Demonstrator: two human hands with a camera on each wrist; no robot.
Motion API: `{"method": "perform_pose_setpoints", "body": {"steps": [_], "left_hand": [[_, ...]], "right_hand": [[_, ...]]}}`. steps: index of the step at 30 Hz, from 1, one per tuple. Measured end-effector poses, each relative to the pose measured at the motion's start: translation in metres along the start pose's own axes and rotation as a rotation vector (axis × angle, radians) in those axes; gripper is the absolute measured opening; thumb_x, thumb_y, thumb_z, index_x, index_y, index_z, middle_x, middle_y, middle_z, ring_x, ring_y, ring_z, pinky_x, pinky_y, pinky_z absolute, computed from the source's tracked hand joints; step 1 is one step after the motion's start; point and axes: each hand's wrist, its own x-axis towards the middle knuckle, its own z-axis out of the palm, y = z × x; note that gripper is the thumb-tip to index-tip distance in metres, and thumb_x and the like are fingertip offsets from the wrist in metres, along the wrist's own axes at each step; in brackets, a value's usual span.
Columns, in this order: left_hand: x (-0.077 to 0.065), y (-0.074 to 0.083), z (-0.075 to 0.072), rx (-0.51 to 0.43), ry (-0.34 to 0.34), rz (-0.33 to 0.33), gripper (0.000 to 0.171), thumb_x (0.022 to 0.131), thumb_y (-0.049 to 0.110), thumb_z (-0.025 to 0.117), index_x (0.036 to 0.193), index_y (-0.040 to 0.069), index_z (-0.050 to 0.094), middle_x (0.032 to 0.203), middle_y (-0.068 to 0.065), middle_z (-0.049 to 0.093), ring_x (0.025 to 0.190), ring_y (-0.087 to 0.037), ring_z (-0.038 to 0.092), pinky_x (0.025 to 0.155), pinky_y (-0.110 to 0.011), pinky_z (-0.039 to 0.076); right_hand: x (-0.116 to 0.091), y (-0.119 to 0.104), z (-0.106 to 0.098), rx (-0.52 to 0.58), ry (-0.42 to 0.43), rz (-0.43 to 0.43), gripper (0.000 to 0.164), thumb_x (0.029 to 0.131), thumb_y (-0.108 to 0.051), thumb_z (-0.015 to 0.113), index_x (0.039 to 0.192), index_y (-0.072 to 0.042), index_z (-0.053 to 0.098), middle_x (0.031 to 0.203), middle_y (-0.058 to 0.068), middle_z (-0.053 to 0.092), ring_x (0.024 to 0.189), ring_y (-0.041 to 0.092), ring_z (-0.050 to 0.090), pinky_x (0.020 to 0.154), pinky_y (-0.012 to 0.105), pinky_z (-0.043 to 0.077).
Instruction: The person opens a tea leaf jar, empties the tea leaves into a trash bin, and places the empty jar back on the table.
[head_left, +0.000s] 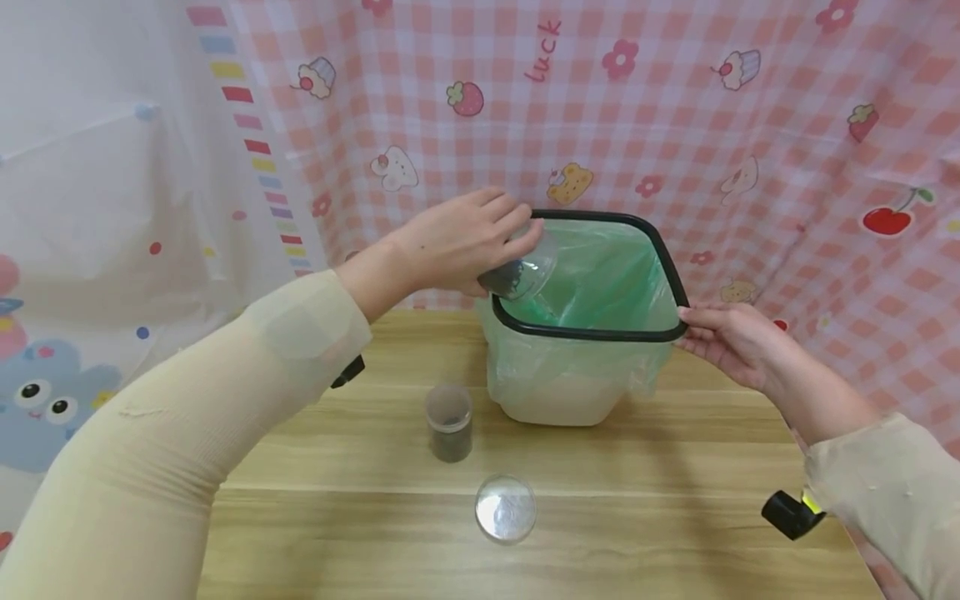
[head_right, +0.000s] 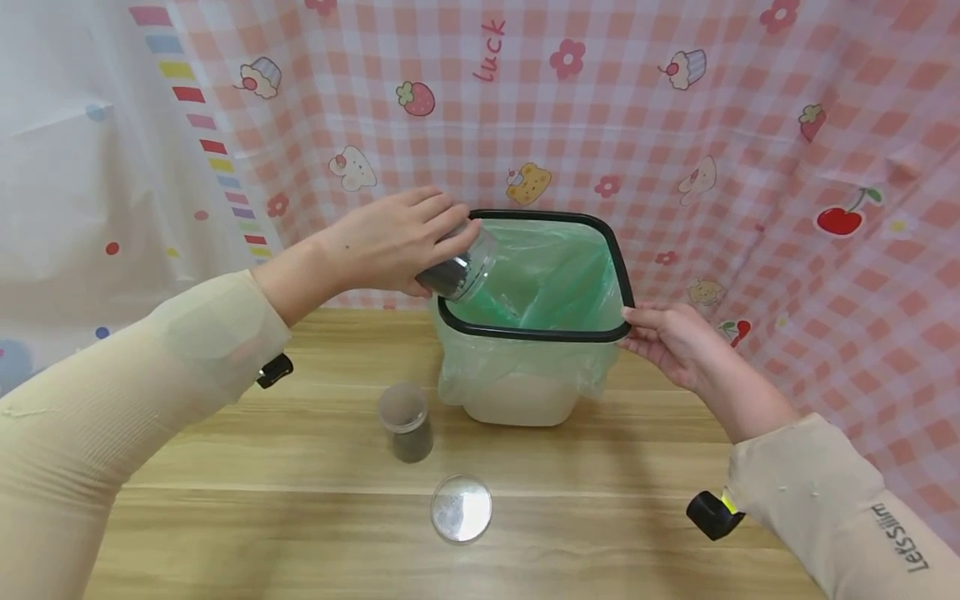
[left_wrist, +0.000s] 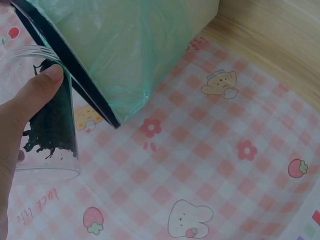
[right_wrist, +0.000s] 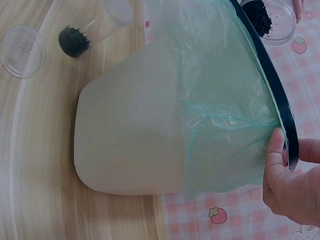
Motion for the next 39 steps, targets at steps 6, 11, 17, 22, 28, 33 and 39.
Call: {"method": "perform_pose_setpoints", "body": {"steps": [6, 11, 17, 22, 28, 33, 39], "left_hand": [[0.0005, -0.0019, -0.0011, -0.005, 0.006, 0.005, 0.09, 0.071, 0.055, 0.072, 0.134, -0.001, 0.041, 0.123, -0.021, 0.052, 0.11, -0.034, 0.05, 0.099, -0.041, 0.039], [0.0008, -0.0027, -0.0021, -0.003, -0.002, 0.018, 0.093, 0.069, 0.055, 0.074, 0.136, 0.0, 0.039, 0.125, -0.021, 0.05, 0.112, -0.035, 0.049, 0.101, -0.042, 0.037], [0.0019, -0.003, -0.004, 0.028, 0.012, 0.048, 0.095, 0.069, 0.056, 0.073, 0.136, 0.0, 0.038, 0.125, -0.021, 0.049, 0.112, -0.035, 0.048, 0.101, -0.042, 0.036], [0.0023, -0.0034, -0.0051, 0.037, 0.031, 0.058, 0.094, 0.069, 0.056, 0.073, 0.136, -0.001, 0.039, 0.125, -0.021, 0.05, 0.112, -0.035, 0.048, 0.1, -0.041, 0.037], [0.0026, -0.0032, -0.0055, 0.02, 0.021, 0.051, 0.094, 0.069, 0.055, 0.074, 0.136, 0.0, 0.038, 0.125, -0.021, 0.049, 0.113, -0.035, 0.048, 0.101, -0.041, 0.037], [0.0021, -0.003, -0.0047, 0.011, 0.014, 0.047, 0.095, 0.069, 0.055, 0.074, 0.137, 0.0, 0.038, 0.125, -0.021, 0.05, 0.113, -0.035, 0.048, 0.101, -0.042, 0.036], [0.003, -0.0038, -0.005, 0.009, 0.012, 0.05, 0.096, 0.069, 0.055, 0.074, 0.137, 0.0, 0.037, 0.126, -0.021, 0.049, 0.114, -0.035, 0.048, 0.102, -0.042, 0.036]], "right_hand": [[0.001, 0.0005, -0.0015, 0.04, -0.017, 0.004, 0.017, 0.094, -0.003, 0.05, 0.085, -0.002, 0.064, 0.083, 0.005, 0.062, 0.077, 0.013, 0.063, 0.074, 0.026, 0.053], [0.0016, 0.0011, -0.0016, 0.043, -0.013, 0.0, 0.017, 0.094, -0.002, 0.05, 0.085, -0.002, 0.064, 0.082, 0.005, 0.062, 0.076, 0.013, 0.062, 0.073, 0.026, 0.053], [0.001, 0.0012, -0.0011, 0.047, -0.016, -0.005, 0.016, 0.094, -0.002, 0.05, 0.086, -0.002, 0.064, 0.082, 0.006, 0.062, 0.076, 0.013, 0.063, 0.073, 0.026, 0.053], [0.0007, 0.0007, -0.0008, 0.038, -0.006, 0.006, 0.013, 0.094, -0.004, 0.051, 0.087, -0.002, 0.062, 0.082, 0.006, 0.062, 0.077, 0.013, 0.064, 0.072, 0.026, 0.053], [0.0008, 0.0007, -0.0002, 0.034, -0.004, 0.008, 0.014, 0.094, -0.004, 0.051, 0.086, -0.003, 0.062, 0.081, 0.006, 0.063, 0.076, 0.013, 0.064, 0.072, 0.026, 0.054], [0.0007, 0.0011, -0.0001, 0.033, -0.015, -0.003, 0.016, 0.094, -0.003, 0.05, 0.085, -0.002, 0.063, 0.082, 0.006, 0.063, 0.076, 0.013, 0.063, 0.073, 0.026, 0.054], [0.0011, 0.0009, -0.0007, 0.017, -0.01, -0.004, 0.015, 0.095, -0.005, 0.051, 0.087, -0.003, 0.063, 0.083, 0.005, 0.062, 0.077, 0.013, 0.063, 0.073, 0.026, 0.053]]}}
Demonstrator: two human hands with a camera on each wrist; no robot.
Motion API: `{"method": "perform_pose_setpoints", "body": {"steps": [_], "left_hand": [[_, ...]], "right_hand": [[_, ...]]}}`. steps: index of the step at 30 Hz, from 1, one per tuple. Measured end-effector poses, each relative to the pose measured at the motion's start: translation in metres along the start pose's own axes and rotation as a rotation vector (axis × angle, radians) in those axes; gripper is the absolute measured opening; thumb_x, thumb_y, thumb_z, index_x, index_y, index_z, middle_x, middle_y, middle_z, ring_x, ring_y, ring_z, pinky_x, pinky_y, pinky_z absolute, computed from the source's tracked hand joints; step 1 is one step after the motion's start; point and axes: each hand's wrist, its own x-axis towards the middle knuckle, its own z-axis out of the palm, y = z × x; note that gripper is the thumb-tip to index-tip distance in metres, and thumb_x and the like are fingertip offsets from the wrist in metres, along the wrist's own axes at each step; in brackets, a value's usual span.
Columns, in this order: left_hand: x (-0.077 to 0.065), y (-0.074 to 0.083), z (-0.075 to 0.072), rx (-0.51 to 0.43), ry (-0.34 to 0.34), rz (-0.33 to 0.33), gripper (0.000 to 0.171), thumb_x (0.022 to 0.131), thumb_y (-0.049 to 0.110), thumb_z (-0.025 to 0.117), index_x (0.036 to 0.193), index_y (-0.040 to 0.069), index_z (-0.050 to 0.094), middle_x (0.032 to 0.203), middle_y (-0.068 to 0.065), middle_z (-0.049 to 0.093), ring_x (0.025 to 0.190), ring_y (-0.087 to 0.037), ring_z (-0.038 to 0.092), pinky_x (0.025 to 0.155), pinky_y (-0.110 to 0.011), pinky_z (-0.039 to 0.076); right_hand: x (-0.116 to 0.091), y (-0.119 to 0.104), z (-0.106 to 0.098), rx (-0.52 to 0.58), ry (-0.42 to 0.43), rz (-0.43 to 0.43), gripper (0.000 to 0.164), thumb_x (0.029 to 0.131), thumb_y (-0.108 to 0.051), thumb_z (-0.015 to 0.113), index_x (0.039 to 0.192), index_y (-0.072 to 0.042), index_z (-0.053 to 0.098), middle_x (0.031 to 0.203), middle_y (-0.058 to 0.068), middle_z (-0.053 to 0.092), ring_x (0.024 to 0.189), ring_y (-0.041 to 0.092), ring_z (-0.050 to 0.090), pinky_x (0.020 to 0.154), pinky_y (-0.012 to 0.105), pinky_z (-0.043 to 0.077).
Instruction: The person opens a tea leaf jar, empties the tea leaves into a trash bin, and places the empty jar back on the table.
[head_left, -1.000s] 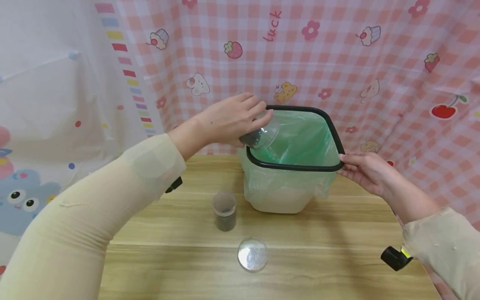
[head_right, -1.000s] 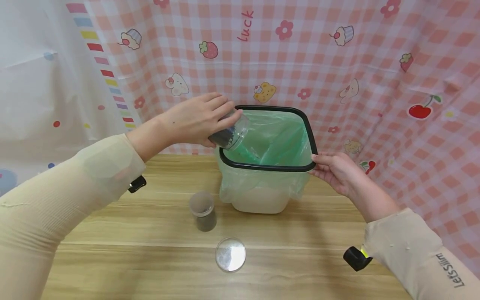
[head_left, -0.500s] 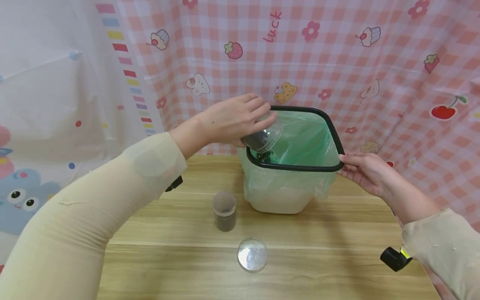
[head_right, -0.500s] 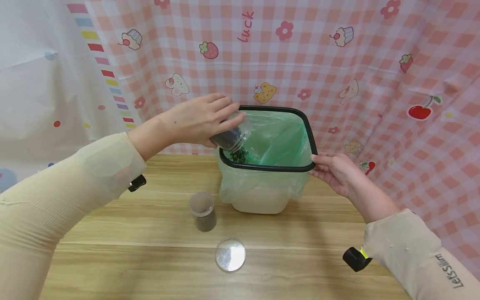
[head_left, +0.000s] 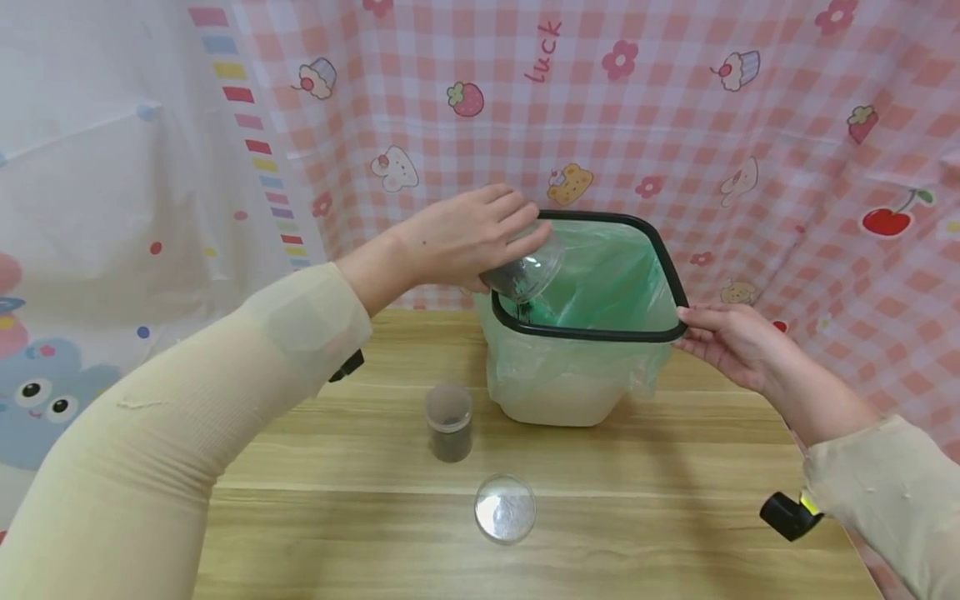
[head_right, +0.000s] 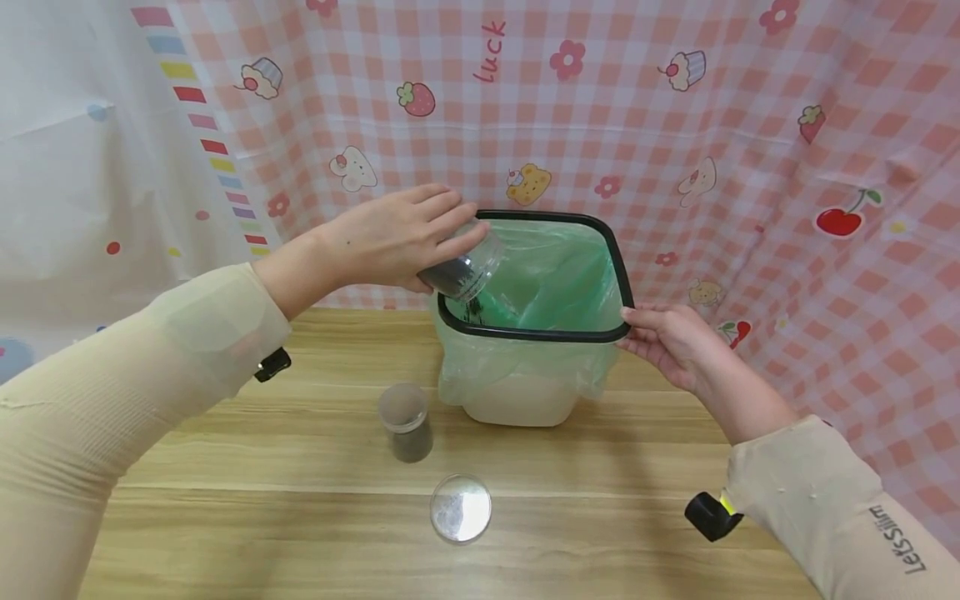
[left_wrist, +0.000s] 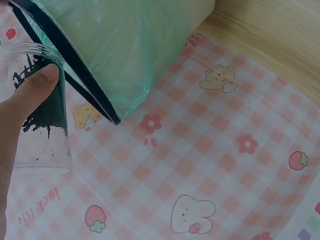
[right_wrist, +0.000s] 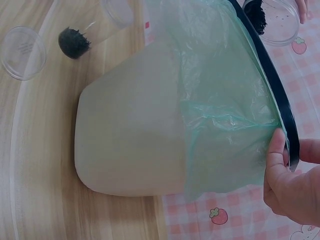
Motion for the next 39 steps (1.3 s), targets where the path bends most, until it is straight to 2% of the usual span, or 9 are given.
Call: {"method": "perform_pose_setpoints", "body": {"steps": [15, 22, 32, 39], "left_hand": [[0.004, -0.005, 0.002, 0.038, -0.013, 0.043, 0.09, 0.074, 0.055, 0.069, 0.137, -0.001, 0.037, 0.127, -0.021, 0.048, 0.114, -0.035, 0.047, 0.102, -0.042, 0.035], [0.006, -0.007, 0.001, 0.084, -0.081, 0.091, 0.096, 0.071, 0.057, 0.071, 0.139, 0.0, 0.033, 0.129, -0.021, 0.047, 0.115, -0.035, 0.045, 0.103, -0.042, 0.034], [0.01, -0.013, -0.005, 0.074, -0.12, 0.126, 0.099, 0.071, 0.058, 0.071, 0.14, 0.0, 0.03, 0.133, -0.023, 0.043, 0.12, -0.037, 0.043, 0.106, -0.043, 0.031], [0.014, -0.015, -0.009, 0.091, -0.08, 0.14, 0.097, 0.071, 0.058, 0.071, 0.138, -0.001, 0.033, 0.129, -0.022, 0.046, 0.117, -0.036, 0.044, 0.104, -0.043, 0.033]], "right_hand": [[0.001, 0.0, -0.001, 0.026, -0.006, 0.001, 0.017, 0.095, -0.002, 0.049, 0.087, -0.002, 0.064, 0.084, 0.006, 0.063, 0.078, 0.013, 0.063, 0.073, 0.026, 0.053], [0.0, 0.0, 0.0, 0.016, -0.003, 0.001, 0.016, 0.094, -0.004, 0.051, 0.086, -0.002, 0.064, 0.083, 0.005, 0.062, 0.077, 0.013, 0.063, 0.074, 0.026, 0.053], [0.0, 0.0, 0.001, 0.018, -0.003, -0.004, 0.014, 0.094, -0.003, 0.051, 0.087, -0.002, 0.063, 0.084, 0.005, 0.063, 0.079, 0.012, 0.064, 0.073, 0.026, 0.053], [-0.001, 0.001, 0.001, 0.013, -0.003, -0.004, 0.015, 0.094, -0.004, 0.051, 0.086, -0.002, 0.063, 0.083, 0.006, 0.064, 0.078, 0.013, 0.064, 0.073, 0.026, 0.053]]}}
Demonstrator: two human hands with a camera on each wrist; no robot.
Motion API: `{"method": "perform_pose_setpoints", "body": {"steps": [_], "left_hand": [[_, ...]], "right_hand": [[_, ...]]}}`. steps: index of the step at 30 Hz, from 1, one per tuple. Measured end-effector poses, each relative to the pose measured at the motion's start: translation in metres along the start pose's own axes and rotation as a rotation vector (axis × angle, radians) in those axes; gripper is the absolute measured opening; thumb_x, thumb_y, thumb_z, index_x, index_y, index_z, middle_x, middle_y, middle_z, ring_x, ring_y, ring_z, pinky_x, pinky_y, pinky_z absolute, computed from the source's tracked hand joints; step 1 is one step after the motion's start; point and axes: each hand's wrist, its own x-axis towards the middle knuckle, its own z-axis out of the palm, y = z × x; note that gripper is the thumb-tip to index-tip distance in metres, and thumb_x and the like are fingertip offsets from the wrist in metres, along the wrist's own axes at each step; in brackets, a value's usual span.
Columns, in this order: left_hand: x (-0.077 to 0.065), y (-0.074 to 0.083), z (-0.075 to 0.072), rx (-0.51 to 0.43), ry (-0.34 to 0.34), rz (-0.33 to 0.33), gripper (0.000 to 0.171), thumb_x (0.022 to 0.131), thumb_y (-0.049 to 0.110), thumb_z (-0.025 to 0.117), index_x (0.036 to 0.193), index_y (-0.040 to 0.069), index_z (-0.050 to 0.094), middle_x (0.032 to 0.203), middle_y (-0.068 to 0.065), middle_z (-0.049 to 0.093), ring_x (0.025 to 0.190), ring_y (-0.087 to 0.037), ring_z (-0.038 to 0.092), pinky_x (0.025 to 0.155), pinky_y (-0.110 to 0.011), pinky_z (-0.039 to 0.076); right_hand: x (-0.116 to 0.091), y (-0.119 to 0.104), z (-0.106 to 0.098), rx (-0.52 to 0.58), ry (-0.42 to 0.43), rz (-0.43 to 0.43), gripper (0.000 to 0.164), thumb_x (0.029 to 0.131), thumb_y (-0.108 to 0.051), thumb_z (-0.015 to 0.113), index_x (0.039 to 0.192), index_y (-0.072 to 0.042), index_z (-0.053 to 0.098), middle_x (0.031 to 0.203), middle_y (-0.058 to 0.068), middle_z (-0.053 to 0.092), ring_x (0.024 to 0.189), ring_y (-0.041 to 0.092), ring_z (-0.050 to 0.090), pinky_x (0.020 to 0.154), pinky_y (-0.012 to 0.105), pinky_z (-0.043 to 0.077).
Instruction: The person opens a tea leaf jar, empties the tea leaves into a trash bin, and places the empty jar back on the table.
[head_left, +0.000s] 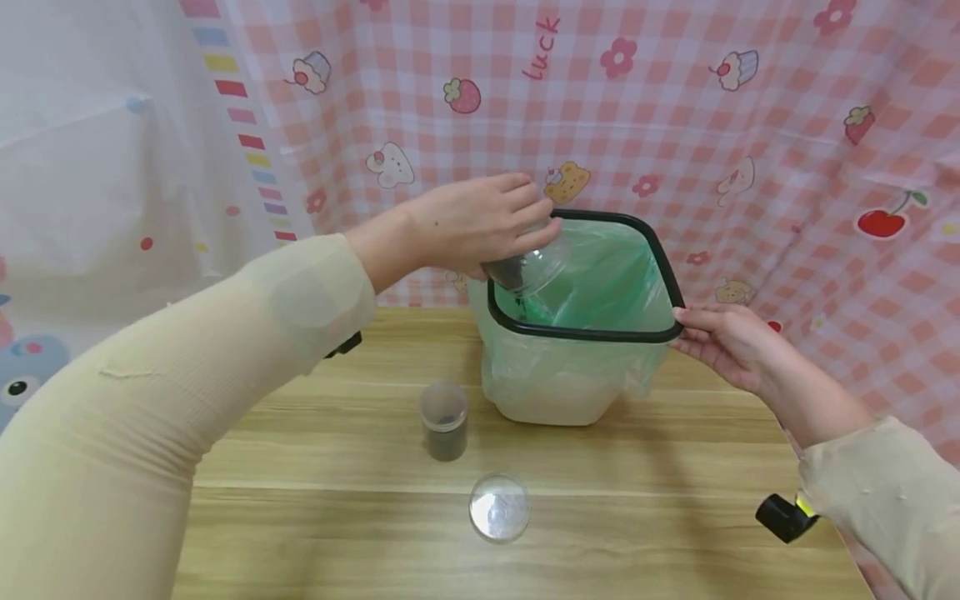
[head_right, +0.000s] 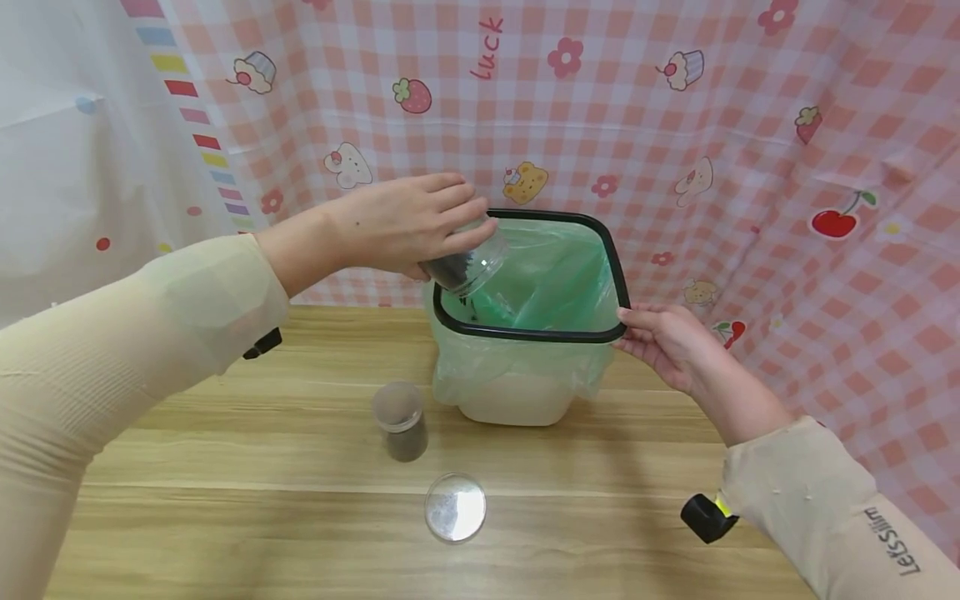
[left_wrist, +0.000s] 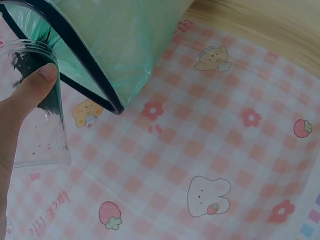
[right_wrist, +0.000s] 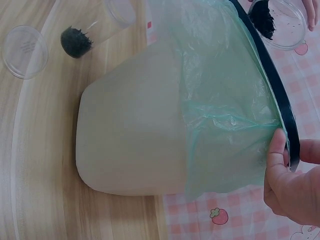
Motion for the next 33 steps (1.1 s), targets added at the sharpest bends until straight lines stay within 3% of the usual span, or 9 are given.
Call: {"method": "perform_pose_setpoints", "body": {"steps": [17, 33], "left_hand": [[-0.0016, 0.001, -0.0033, 0.019, -0.03, -0.008, 0.093, 0.074, 0.057, 0.068, 0.138, 0.0, 0.032, 0.13, -0.022, 0.045, 0.118, -0.036, 0.044, 0.104, -0.042, 0.033], [-0.0002, -0.0021, -0.0037, 0.012, -0.05, 0.037, 0.092, 0.075, 0.056, 0.069, 0.139, 0.0, 0.033, 0.13, -0.022, 0.046, 0.118, -0.035, 0.044, 0.105, -0.043, 0.032]], "right_hand": [[0.0014, 0.0019, 0.0009, -0.006, -0.003, 0.003, 0.013, 0.094, -0.004, 0.051, 0.087, -0.002, 0.062, 0.083, 0.005, 0.062, 0.077, 0.012, 0.063, 0.072, 0.025, 0.053], [0.001, 0.0, 0.0002, 0.005, -0.001, 0.011, 0.015, 0.095, -0.004, 0.05, 0.087, -0.002, 0.063, 0.084, 0.005, 0.062, 0.079, 0.013, 0.063, 0.074, 0.026, 0.053]]}}
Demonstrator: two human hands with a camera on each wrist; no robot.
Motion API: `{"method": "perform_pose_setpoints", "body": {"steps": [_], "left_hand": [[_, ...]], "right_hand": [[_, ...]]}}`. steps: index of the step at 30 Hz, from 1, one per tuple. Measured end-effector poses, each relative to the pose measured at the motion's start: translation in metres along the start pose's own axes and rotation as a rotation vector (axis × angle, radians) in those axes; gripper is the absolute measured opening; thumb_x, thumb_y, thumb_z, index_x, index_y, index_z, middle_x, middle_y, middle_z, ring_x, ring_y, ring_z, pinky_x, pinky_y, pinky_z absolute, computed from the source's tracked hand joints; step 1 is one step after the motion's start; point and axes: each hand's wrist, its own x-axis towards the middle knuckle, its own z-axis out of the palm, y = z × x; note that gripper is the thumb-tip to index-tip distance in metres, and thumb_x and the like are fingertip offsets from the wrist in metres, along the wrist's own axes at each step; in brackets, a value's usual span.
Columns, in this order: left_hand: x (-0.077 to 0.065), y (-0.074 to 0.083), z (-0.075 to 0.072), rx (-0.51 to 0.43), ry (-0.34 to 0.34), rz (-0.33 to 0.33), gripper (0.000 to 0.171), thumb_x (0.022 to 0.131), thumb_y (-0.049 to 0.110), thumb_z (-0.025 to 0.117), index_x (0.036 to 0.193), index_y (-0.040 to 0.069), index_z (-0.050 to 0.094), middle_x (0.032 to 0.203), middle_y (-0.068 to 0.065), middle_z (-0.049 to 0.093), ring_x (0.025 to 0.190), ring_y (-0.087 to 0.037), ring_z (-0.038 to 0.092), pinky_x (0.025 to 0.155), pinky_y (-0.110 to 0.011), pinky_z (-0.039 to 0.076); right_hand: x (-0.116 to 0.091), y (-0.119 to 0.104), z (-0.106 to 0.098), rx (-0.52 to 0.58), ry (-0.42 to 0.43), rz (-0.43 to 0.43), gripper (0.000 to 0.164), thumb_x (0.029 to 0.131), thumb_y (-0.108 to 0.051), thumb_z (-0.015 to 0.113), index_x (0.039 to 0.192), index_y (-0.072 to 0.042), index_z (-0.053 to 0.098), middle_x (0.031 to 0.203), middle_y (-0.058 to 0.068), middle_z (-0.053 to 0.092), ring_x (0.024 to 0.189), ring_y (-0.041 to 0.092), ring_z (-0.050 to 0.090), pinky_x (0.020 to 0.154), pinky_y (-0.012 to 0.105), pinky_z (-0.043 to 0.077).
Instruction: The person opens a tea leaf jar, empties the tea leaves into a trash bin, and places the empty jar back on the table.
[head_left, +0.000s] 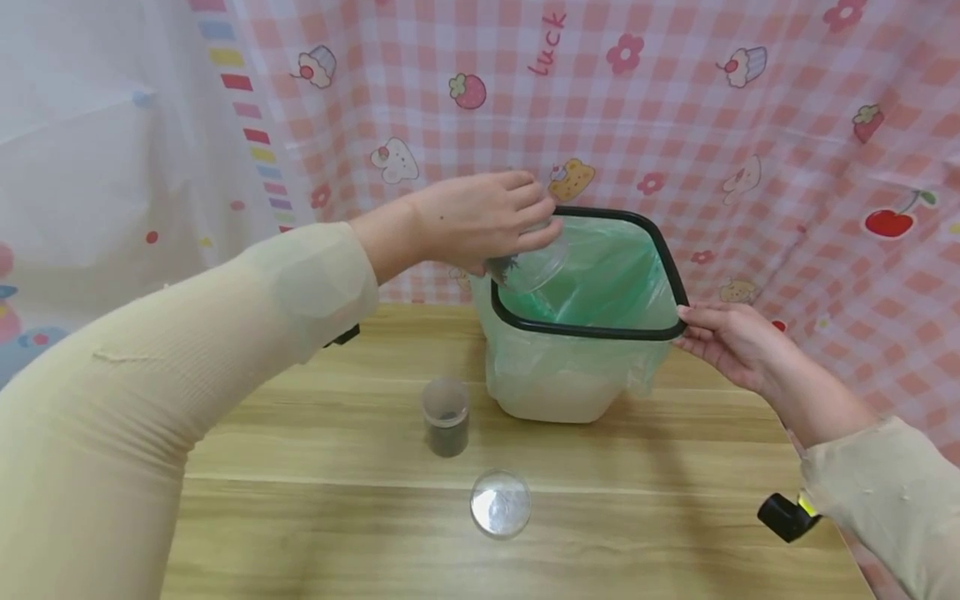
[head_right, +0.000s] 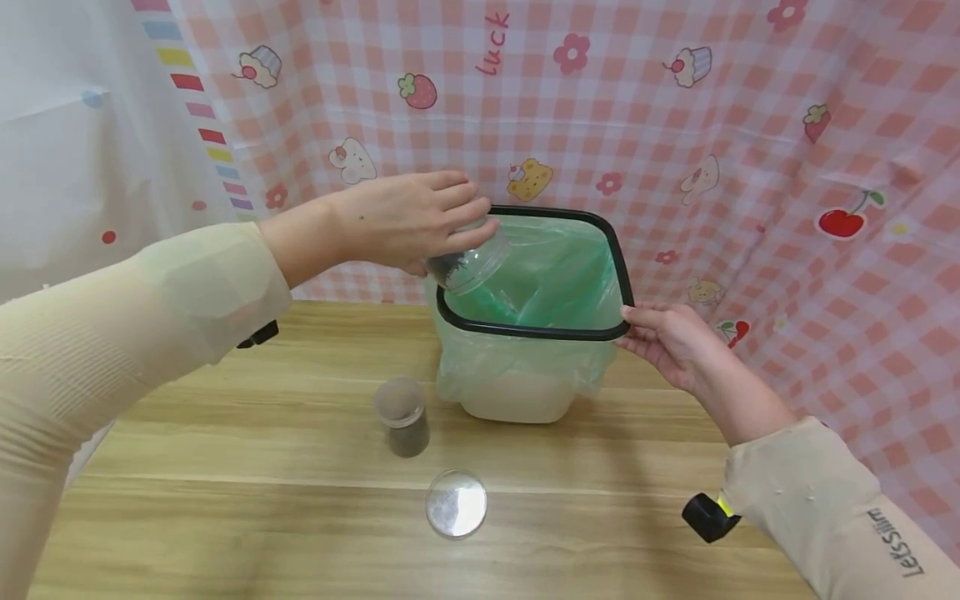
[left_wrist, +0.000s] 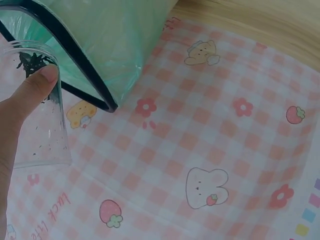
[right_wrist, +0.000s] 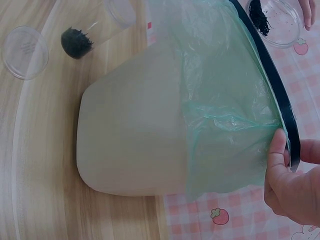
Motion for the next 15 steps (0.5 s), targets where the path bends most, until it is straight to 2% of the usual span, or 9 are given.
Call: {"method": "perform_pose_setpoints", "body": {"steps": [15], "left_hand": [[0.0052, 0.0008, -0.0025, 0.024, -0.032, 0.055, 0.093, 0.074, 0.054, 0.07, 0.139, 0.0, 0.033, 0.131, -0.022, 0.046, 0.117, -0.036, 0.045, 0.104, -0.044, 0.033]], "right_hand": [[-0.0008, 0.0002, 0.0003, 0.009, -0.009, -0.006, 0.016, 0.095, -0.004, 0.05, 0.086, -0.002, 0.063, 0.084, 0.006, 0.063, 0.078, 0.013, 0.063, 0.073, 0.026, 0.053]]}}
